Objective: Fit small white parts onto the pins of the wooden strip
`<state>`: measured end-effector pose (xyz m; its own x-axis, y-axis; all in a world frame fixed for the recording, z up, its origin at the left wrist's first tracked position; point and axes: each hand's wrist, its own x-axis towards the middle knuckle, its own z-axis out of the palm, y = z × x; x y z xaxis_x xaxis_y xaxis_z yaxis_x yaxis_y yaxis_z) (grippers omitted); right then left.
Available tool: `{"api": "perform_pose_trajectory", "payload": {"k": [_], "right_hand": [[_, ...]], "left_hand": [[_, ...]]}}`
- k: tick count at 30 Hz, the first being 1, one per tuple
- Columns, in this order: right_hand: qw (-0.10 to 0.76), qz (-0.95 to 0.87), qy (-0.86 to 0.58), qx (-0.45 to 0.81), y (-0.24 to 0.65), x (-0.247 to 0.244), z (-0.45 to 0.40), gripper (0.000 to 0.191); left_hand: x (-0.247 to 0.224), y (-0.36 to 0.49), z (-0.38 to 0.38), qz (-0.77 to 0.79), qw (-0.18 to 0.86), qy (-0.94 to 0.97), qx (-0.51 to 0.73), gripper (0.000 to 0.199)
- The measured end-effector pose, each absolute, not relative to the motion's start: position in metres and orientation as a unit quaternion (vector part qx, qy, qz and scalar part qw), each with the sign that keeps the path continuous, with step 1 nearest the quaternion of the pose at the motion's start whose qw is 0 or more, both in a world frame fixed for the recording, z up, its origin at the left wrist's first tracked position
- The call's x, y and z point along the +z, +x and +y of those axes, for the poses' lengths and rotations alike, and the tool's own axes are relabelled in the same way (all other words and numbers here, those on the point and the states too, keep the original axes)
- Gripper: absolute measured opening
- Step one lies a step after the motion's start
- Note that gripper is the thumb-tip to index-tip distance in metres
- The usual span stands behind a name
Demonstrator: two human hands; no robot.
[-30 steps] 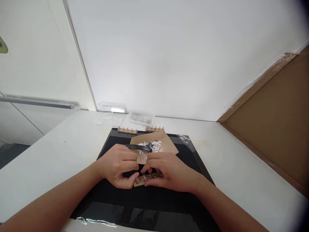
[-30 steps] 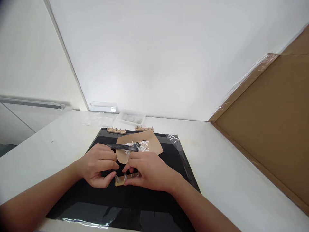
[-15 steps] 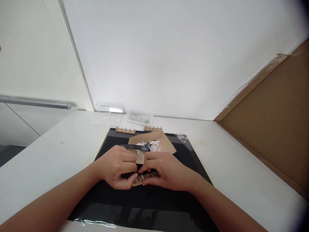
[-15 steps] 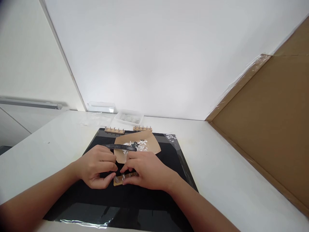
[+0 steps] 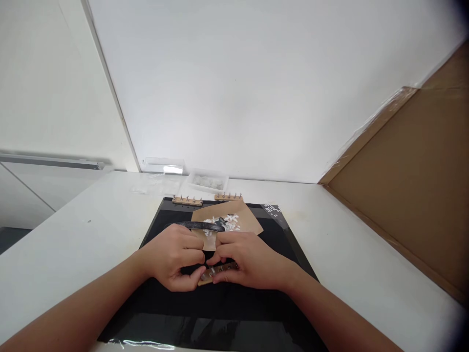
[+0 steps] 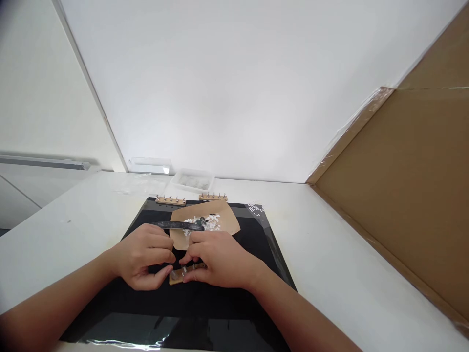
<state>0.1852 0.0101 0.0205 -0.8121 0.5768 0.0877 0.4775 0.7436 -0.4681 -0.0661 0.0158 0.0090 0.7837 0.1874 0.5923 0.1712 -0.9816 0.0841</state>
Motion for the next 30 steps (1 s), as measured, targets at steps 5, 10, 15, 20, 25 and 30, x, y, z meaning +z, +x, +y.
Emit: {"api": "perform_pose_trajectory", "payload": {"k": [5,10,15,20,25,30], "right_hand": [[0.128,-0.929,-0.276,0.211,0.1860,0.0200,0.0091,0.029],[0.134,-0.931,-0.272,0.204,0.1868,0.0190,0.0077,0.030],[0.134,-0.931,-0.272,0.203,0.1872,0.0197,0.0075,0.033],[0.130,-0.929,-0.273,0.213,0.1870,0.0214,0.0083,0.033],[0.124,-0.929,-0.276,0.213,0.1873,0.0216,0.0081,0.032],[0.124,-0.927,-0.285,0.211,0.1883,0.0218,0.0070,0.031]], "left_hand": [[0.0071,-0.0681,0.0160,0.102,0.013,0.944,0.313,0.010],[0.0076,-0.0686,0.0152,0.104,0.016,0.945,0.310,0.008],[0.0065,-0.0698,0.0160,0.108,0.018,0.945,0.308,0.007],[0.0047,-0.0716,0.0176,0.109,0.014,0.946,0.304,0.006],[0.0056,-0.0709,0.0189,0.108,0.021,0.946,0.305,0.006],[0.0060,-0.0693,0.0190,0.107,0.023,0.944,0.310,0.006]]}}
